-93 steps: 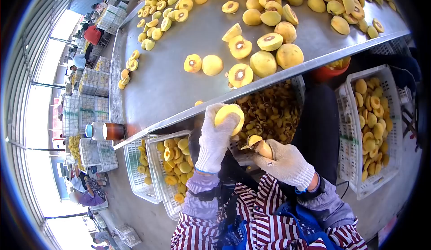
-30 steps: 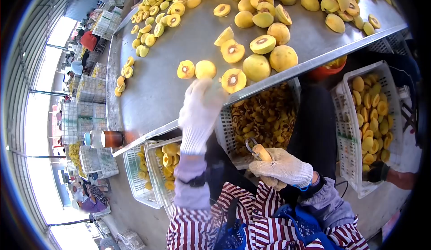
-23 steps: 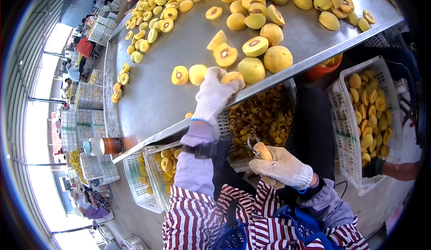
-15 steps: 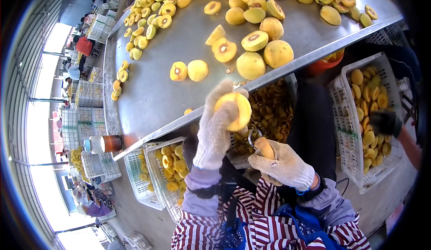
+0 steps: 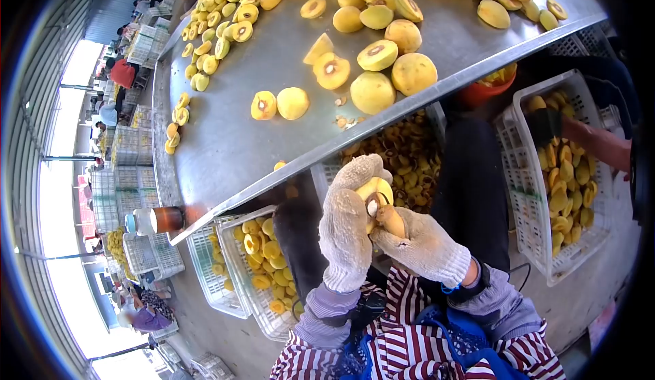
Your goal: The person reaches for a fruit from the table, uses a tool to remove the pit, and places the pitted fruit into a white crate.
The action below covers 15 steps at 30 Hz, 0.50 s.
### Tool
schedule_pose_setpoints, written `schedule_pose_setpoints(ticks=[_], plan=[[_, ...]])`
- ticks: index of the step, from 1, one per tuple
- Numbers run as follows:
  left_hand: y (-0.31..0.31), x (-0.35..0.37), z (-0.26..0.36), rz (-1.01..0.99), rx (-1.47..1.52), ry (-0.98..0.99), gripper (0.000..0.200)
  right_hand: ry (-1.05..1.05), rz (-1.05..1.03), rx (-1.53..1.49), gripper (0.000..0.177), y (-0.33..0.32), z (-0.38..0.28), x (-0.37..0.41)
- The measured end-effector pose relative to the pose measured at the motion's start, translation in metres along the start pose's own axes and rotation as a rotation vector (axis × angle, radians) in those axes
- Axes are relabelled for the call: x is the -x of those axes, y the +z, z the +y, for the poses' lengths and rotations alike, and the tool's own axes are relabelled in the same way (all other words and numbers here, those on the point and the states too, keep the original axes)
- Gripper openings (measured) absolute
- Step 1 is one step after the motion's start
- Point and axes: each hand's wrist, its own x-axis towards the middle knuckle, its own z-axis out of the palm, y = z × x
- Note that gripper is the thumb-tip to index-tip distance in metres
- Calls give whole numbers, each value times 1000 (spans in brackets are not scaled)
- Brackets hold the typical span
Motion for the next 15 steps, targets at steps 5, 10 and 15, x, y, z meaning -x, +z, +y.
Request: schedule_pose_setpoints(ticks=[5, 10, 15], plan=[[-7, -8, 7, -65, -204, -9, 53, 225, -170, -342, 29, -10, -23, 7], [0, -8, 14, -55, 45, -201, 63, 154, -153, -262, 33, -5, -14, 8], [2, -11, 1, 1, 211, -194, 72, 125, -60, -237, 38, 3, 1, 3]])
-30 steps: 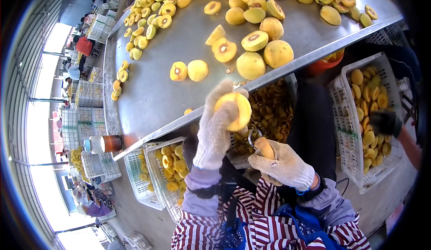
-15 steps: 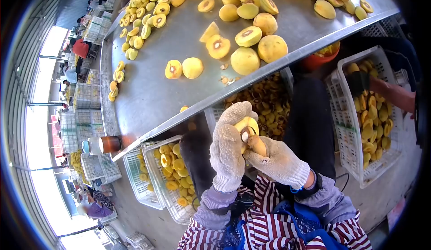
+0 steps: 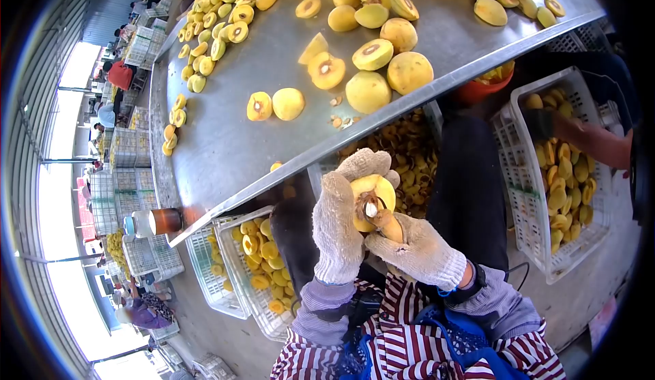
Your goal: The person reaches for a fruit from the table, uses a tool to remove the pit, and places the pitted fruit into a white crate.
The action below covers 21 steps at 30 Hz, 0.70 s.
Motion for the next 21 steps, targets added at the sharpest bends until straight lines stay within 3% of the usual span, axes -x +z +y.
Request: schedule_pose_setpoints(ticks=[2, 6, 9, 11, 14, 17, 20, 21], plan=[[-5, 0, -4, -17, -19, 22, 72, 143, -21, -33, 36, -2, -12, 3], [-4, 5, -2, -34, -127, 78, 69, -1, 42, 81, 28, -3, -10, 3], [-1, 7, -4, -52, -260, 159, 68, 9, 23, 78, 25, -4, -12, 4], [1, 6, -1, -32, -374, 166, 70, 24, -34, 12, 26, -6, -14, 5], [-10, -1, 8, -101, -593, 118, 56, 57, -179, -92, 27, -13, -8, 2], [-1, -3, 13, -105, -895, 365, 40, 210, -330, -278, 25, -23, -17, 4], [1, -9, 39, -232, -925, -44, 29, 266, -423, -388, 26, -23, -9, 3], [0, -14, 40, -257, -916, -65, 29, 314, -452, -402, 26, -24, -7, 2]])
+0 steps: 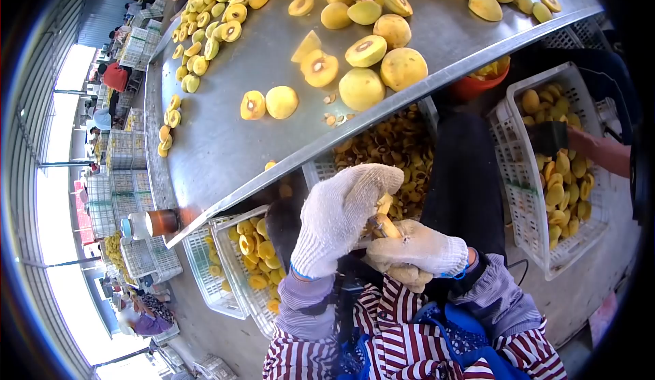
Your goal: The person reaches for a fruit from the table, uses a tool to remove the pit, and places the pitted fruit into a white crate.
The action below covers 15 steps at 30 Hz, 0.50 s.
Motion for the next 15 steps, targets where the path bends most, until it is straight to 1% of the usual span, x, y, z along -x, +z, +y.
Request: schedule_pose_setpoints(ticks=[2, 3, 6, 7, 9, 10, 11, 14, 15], plan=[[-4, -8, -4, -60, 20, -12, 29, -20, 33, -99, 28, 4, -1, -1], [1, -6, 7, -21, 274, -109, 31, -32, 49, -146, 28, 6, -3, 0], [21, 4, 7, 136, 501, -19, 45, -145, 146, 2, 30, 7, -12, 5], [21, 3, -8, 133, 567, 28, 41, -114, 91, -24, 31, 6, -12, 6], [22, 6, -19, 175, 310, 163, 36, -52, -13, -79, 33, 2, -10, 9], [22, 8, -22, 198, 184, 228, 34, -52, -55, -131, 34, 0, -6, 8], [20, 4, -19, 235, -60, 439, 27, -55, -99, -180, 35, -2, -1, 7], [9, -2, -4, 77, -120, 355, 27, -93, -238, -294, 41, -11, 13, 0], [10, -2, -4, 41, -24, 274, 28, -116, -276, -329, 42, -11, 14, 2]])
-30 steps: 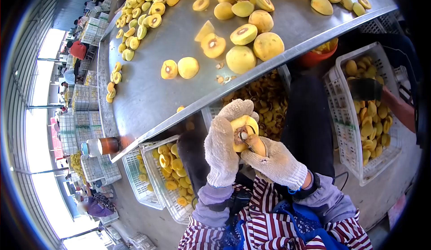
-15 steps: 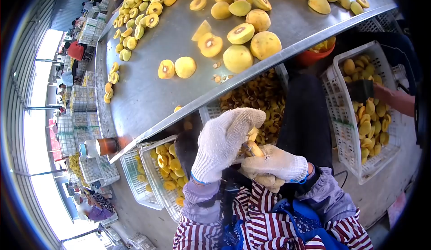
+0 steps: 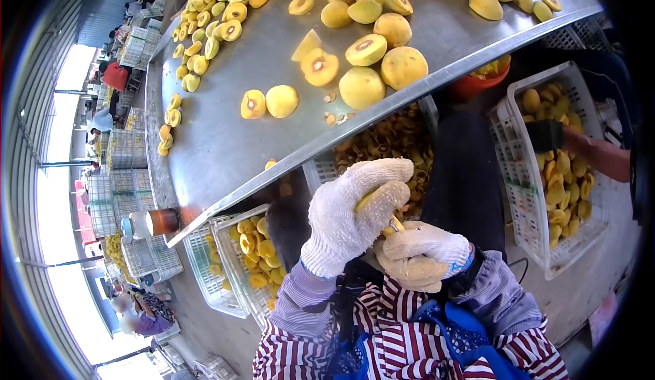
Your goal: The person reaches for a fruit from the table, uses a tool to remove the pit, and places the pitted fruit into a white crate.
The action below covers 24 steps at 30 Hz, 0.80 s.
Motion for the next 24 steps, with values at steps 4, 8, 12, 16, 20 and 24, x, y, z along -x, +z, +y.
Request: schedule_pose_setpoints(ticks=[4, 8, 12, 16, 20, 24], plan=[[-2, -14, -14, -4, -167, 597, 31, 176, -1003, -575, 43, -30, 30, -47], [19, 6, -2, -36, 805, -144, 54, 142, -584, -535, 42, -23, 15, -15], [22, 4, -21, 163, 1279, -428, 64, 100, -439, -238, 30, -22, 4, -3], [-34, 32, -31, 465, 742, -267, 60, -116, 80, 59, 21, 6, -7, 5], [-117, 70, -84, 730, -597, -182, 39, -50, 252, 158, 20, 11, -13, -3], [-120, 43, -74, 539, -923, -26, 29, 37, 240, 234, 27, 18, -12, -13]])
